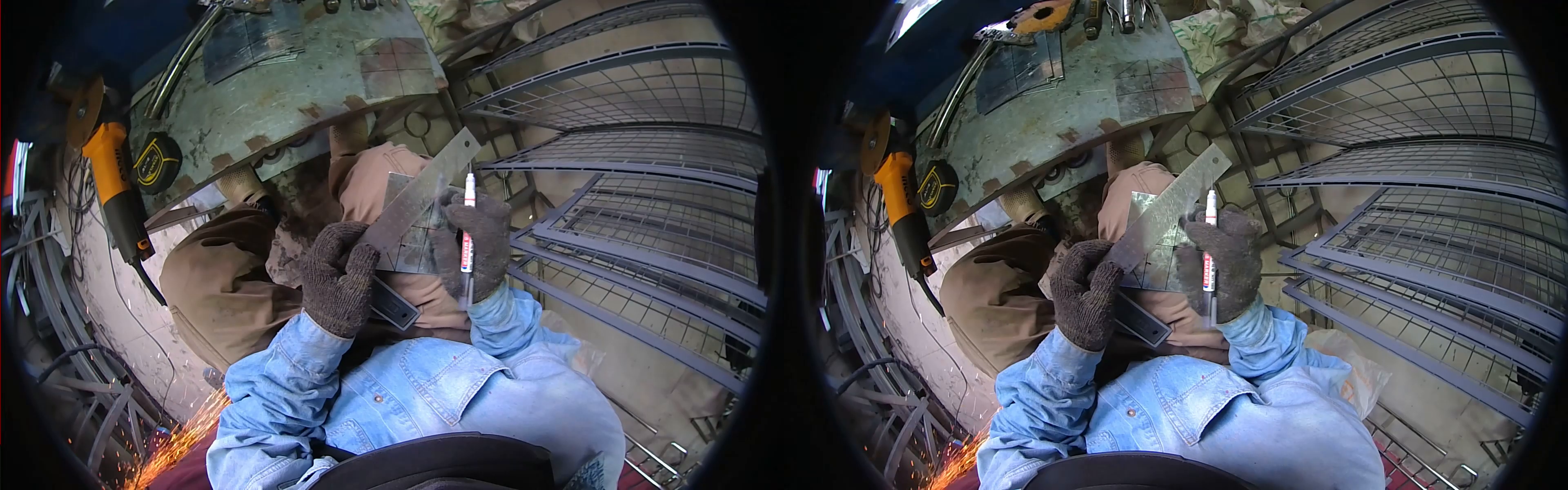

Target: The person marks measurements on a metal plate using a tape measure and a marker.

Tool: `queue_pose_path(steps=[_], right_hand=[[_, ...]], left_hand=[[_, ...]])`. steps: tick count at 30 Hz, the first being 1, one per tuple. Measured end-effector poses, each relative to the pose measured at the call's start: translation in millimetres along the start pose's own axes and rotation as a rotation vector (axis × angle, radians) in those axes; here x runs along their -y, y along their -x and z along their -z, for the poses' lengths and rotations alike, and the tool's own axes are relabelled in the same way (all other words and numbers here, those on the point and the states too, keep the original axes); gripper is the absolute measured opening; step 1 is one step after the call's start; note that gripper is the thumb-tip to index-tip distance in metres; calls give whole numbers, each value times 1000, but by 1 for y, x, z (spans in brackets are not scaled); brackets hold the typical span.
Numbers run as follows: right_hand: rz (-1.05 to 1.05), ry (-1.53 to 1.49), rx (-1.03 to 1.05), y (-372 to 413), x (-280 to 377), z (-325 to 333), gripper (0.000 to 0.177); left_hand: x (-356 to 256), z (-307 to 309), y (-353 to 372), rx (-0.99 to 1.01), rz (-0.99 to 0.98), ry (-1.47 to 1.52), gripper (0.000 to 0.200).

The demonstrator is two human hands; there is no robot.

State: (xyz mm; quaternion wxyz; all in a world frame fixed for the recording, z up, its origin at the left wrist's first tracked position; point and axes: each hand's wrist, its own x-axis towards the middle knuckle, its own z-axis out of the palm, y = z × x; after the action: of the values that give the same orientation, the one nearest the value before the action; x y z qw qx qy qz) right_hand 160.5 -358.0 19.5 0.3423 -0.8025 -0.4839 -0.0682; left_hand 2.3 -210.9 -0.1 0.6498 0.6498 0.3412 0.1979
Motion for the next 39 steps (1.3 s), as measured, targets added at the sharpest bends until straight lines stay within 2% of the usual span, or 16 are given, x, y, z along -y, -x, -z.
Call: queue_pose_path(steps=[2,4,5,6,8,9,10,12,13,20,23,30,33,35,39], right_hand=[[-66,-66,-13,-4,-2,9,29],[-123,11,-12,-29,-1,28,25],[-183,-204,-80,-33,-6,30,21],[-182,-201,-81,-43,-6,33,21],[-348,-562,73,-63,-2,41,23],[-410,-914,51,-63,-1,35,27],[-403,-918,54,-66,0,32,27],[-377,-952,245,-74,7,23,28],[-457,-967,314,-69,6,20,27],[-325,-726,436,-71,12,3,28],[-394,-805,460,-70,11,1,28],[-417,-810,460,-75,16,1,25],[-505,-750,515,-78,15,1,23],[-399,-816,420,-78,11,-3,19],[-485,-785,404,-88,13,6,15]], left_hand=[[1,0,0,-11,-24,-21,23],[-2,1,-1,-9,-22,-40,23],[-3,1,-1,-8,-23,-38,23],[-4,2,-1,-3,-21,-33,23],[-4,1,-1,-1,-22,-29,24],[-3,0,0,-11,-21,-11,24],[-1,0,0,-24,-17,6,24],[0,0,0,-41,-35,-29,24],[1,0,0,-46,-49,-61,24],[-5,1,-1,-10,-20,-45,25],[2,1,0,-32,-18,-15,25],[-2,2,0,-24,-42,-59,25],[-5,2,0,-18,-14,-35,25],[-5,1,-1,-13,-2,-26,25],[-1,1,0,-15,-10,-37,26]])
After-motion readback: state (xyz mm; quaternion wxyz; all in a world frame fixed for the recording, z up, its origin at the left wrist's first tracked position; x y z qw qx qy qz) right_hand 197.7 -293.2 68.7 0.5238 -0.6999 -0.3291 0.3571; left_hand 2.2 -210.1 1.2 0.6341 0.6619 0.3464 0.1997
